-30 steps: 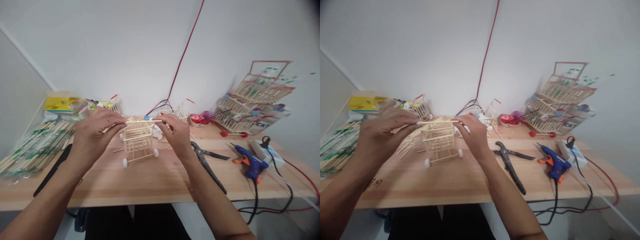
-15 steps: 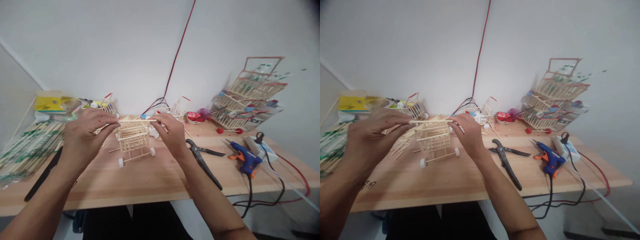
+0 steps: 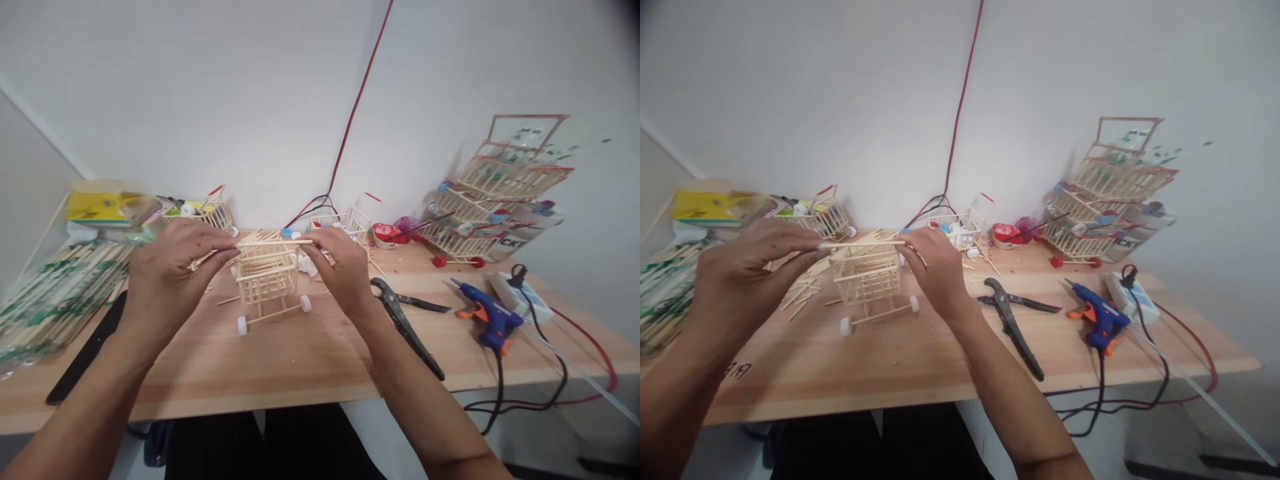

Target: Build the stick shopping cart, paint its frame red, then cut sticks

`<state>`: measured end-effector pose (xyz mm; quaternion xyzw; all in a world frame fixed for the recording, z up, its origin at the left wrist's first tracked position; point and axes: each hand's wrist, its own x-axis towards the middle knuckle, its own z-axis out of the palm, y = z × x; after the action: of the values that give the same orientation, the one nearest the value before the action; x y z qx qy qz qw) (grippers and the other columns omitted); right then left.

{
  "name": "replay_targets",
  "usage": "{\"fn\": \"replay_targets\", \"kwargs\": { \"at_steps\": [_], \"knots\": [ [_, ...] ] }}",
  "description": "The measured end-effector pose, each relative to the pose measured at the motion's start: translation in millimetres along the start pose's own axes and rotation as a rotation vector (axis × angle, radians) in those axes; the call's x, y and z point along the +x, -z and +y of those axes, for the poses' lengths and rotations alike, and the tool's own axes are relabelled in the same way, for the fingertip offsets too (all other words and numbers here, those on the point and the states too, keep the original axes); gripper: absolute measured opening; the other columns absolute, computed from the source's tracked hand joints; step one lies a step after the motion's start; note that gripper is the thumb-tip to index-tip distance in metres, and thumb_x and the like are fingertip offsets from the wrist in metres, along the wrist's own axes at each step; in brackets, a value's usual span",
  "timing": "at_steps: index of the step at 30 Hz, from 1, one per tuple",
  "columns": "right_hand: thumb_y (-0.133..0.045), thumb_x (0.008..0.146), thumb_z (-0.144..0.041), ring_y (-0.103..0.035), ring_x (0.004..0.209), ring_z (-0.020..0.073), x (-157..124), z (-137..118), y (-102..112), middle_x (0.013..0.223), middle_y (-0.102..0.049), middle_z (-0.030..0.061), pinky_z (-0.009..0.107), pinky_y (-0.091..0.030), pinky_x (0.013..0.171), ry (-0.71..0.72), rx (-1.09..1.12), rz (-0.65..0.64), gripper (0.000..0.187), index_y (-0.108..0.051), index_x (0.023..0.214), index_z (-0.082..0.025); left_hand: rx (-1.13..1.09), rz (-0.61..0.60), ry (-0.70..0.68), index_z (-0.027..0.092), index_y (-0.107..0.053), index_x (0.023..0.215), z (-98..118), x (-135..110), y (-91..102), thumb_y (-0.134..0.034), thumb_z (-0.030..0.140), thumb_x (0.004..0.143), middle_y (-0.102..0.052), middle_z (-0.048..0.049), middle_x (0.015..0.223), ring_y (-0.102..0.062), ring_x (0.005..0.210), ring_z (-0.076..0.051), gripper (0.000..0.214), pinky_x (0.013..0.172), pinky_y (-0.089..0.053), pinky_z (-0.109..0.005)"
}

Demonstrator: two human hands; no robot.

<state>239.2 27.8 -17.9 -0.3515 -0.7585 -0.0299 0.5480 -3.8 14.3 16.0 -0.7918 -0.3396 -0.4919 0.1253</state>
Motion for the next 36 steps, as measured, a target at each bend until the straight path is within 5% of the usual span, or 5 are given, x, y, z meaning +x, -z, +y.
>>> {"fn": "replay_targets", "kwargs": {
  "at_steps": [36],
  "knots": [
    [-0.056,0.097,-0.021,-0.066,0.091,0.0206,0.3,-3.0,1.6,0.092,-0.074,0.0051,0.036,-0.050,0.086,0.023,-0.056,-0.043,0.015,-0.071,0.097,-0.023,-0.024,-0.054,0.148,0.033,-0.077,0.088,3.5,-8.5,4.9,-0.067,0.025,0.089,-0.078,0.0017,0.090,-0.071,0.087,-0.022,0.013,0.085,-0.057,-0.043]
  ]
}}
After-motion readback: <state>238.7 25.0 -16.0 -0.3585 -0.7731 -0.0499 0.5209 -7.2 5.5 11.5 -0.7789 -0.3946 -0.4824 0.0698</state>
